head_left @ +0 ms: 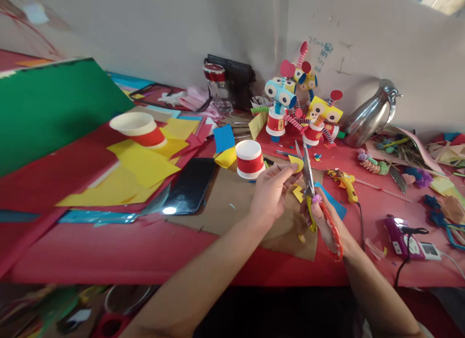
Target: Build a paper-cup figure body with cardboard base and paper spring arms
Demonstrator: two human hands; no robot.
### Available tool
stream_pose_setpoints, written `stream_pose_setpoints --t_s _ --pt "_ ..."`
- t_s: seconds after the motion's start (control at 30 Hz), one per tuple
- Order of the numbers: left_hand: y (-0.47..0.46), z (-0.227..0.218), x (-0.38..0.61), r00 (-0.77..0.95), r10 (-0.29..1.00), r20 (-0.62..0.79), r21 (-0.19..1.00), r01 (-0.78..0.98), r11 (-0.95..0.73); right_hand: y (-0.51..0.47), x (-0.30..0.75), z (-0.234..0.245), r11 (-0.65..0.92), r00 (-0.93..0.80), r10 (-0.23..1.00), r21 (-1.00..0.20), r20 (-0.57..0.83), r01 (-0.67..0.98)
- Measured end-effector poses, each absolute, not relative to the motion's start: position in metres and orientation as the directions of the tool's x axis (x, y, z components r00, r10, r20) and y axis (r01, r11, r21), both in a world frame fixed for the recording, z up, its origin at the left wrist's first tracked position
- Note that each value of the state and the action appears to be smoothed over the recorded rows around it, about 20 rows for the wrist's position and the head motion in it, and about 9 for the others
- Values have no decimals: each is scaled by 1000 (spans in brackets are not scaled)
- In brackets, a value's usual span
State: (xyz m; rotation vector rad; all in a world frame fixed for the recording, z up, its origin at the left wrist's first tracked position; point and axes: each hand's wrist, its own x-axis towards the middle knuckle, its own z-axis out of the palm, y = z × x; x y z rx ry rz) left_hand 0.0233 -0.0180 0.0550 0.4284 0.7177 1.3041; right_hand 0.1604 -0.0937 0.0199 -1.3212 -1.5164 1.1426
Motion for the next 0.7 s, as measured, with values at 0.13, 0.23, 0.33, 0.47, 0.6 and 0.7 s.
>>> stream_pose_setpoints --t_s 0.13,0.23,0.33,0.47,0.6,0.7 --pt "-19 55 24 88 968 -237 653 -723 226 -93 159 18 53 -125 992 -952 16 301" --pt "-18 55 24 93 967 -235 658 -717 229 -93 160 20 64 -122 992 -948 27 313" --pt "-17 54 22 103 968 -229 673 -702 234 -93 162 23 64 -128 992 -942 23 330" --pt "-15 55 20 125 965 -228 692 -677 251 -93 164 24 70 -144 989 -940 23 334" --pt "-12 55 17 136 966 -219 713 -654 254 -93 166 23 50 -161 987 -952 1 302" --pt "-11 55 15 143 967 -212 734 -630 254 -92 168 26 37 -174 985 -953 -17 300"
